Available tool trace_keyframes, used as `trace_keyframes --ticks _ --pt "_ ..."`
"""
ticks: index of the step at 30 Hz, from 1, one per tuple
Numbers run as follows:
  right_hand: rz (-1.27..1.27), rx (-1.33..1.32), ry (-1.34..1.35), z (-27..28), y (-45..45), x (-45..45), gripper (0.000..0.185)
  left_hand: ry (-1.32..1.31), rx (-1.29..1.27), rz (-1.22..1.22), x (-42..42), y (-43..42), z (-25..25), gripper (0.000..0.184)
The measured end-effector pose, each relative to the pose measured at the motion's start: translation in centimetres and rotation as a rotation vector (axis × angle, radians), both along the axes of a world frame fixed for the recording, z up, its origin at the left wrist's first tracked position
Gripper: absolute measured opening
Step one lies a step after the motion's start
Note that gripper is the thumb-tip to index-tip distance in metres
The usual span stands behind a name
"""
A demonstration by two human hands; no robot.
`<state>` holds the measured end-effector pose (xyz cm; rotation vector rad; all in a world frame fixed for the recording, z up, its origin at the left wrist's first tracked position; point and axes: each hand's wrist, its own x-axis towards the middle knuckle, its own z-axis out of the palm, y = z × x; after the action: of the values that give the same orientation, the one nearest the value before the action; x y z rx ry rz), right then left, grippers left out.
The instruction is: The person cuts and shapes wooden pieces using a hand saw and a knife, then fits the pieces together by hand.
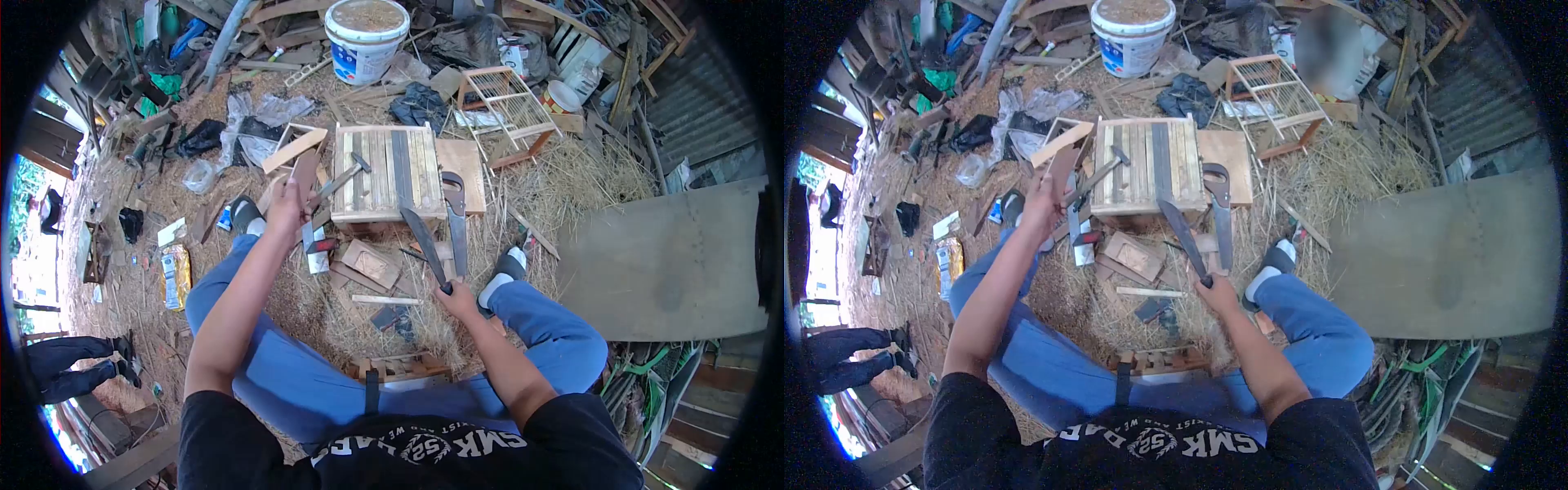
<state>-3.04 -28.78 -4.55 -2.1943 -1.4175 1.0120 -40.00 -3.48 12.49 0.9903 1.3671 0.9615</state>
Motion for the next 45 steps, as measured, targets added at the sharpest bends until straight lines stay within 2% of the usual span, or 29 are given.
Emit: trace_keyframes --ticks 1,2,3,5,10,13,15,17,18,19,21,23,25,26,27,29,31,33,35,37,38,40,41,44,45 --pt "0.072 -0.101 -0.042 -0.5 -1.1 0.5 0.060 0.106 -0.061 0.069 0.7 -0.5 -1.5 0.044" --pt "0.047 -0.247 -0.004 -0.2 -1.7 0.6 0.063 0.220 0.000 0.077 1.8 -1.4 -0.8 0.041" --pt "0.031 -0.257 -0.020 -1.6 -3.0 1.1 0.063 0.201 -0.008 0.062 2.1 -1.7 -1.0 0.041" --pt "0.086 -0.195 -0.124 -4.5 -5.1 1.1 0.068 0.151 0.129 0.170 2.3 -2.0 -0.8 0.038" --pt "0.212 -0.353 -0.174 -3.9 -6.4 0.8 0.070 -0.136 -0.048 0.208 1.6 -1.5 4.8 0.042" --pt "0.259 -0.404 -0.287 -3.5 -4.0 0.5 0.064 -0.116 0.000 0.277 0.7 -0.1 5.5 0.044" --pt "0.187 -0.010 -0.264 -3.2 -0.7 0.4 0.058 -0.164 0.011 0.297 0.0 0.6 5.9 0.048" --pt "0.137 -0.034 -0.204 1.0 4.4 -1.7 0.054 -0.238 0.026 0.324 -0.8 1.0 6.3 0.060" --pt "0.117 0.048 -0.120 5.0 6.9 -3.9 0.048 -0.252 0.049 0.339 -1.2 1.2 6.3 0.073" --pt "0.097 0.128 -0.033 7.8 9.2 -6.3 0.042 -0.256 0.052 0.348 -1.4 1.1 6.6 0.073" --pt "0.174 0.283 0.035 7.9 13.9 -9.5 0.035 -0.182 0.068 0.373 -1.9 0.9 7.4 0.078" --pt "0.228 0.302 0.141 11.6 17.6 -14.2 0.038 -0.208 0.099 0.378 -3.3 1.7 6.6 0.085" --pt "0.274 0.304 0.106 11.5 21.9 -17.7 0.040 -0.136 0.238 0.293 -4.5 1.8 6.3 0.083" --pt "0.296 0.289 0.068 11.0 23.3 -19.2 0.041 -0.150 0.218 0.284 -4.6 0.9 8.6 0.079" --pt "0.309 0.294 0.074 10.6 24.5 -20.5 0.041 -0.145 0.224 0.296 -4.7 1.1 8.4 0.079" --pt "0.355 0.323 -0.005 9.4 26.4 -22.3 0.044 -0.099 0.413 0.411 -5.0 1.5 7.5 0.070" --pt "0.407 0.328 -0.055 7.4 28.0 -22.9 0.045 -0.015 0.461 0.408 -5.5 1.8 7.5 0.073" --pt "0.233 0.125 -0.135 7.9 27.8 -23.8 0.048 0.117 0.469 0.393 -5.5 1.9 8.4 0.073" --pt "0.220 0.123 -0.148 8.3 27.1 -23.8 0.047 0.120 0.451 0.382 -5.4 1.8 9.1 0.072" --pt "0.161 0.262 -0.123 8.8 25.7 -22.8 0.034 0.060 0.444 0.355 -5.3 1.7 9.3 0.073" --pt "0.151 0.252 -0.121 7.5 25.3 -21.7 0.034 0.062 0.435 0.344 -5.2 1.7 9.2 0.073" --pt "0.033 0.427 0.037 3.8 24.0 -18.8 0.021 -0.028 0.464 0.312 -4.9 1.7 8.6 0.073" --pt "0.008 0.409 0.038 3.9 22.5 -17.7 0.021 -0.025 0.447 0.287 -4.6 1.6 8.1 0.073" --pt "-0.131 0.311 0.166 8.1 17.7 -14.6 0.030 -0.045 0.330 0.082 -3.7 1.4 7.1 0.073" --pt "-0.234 0.222 0.309 10.5 16.1 -13.8 0.030 -0.046 0.324 0.055 -3.2 1.3 6.2 0.073"
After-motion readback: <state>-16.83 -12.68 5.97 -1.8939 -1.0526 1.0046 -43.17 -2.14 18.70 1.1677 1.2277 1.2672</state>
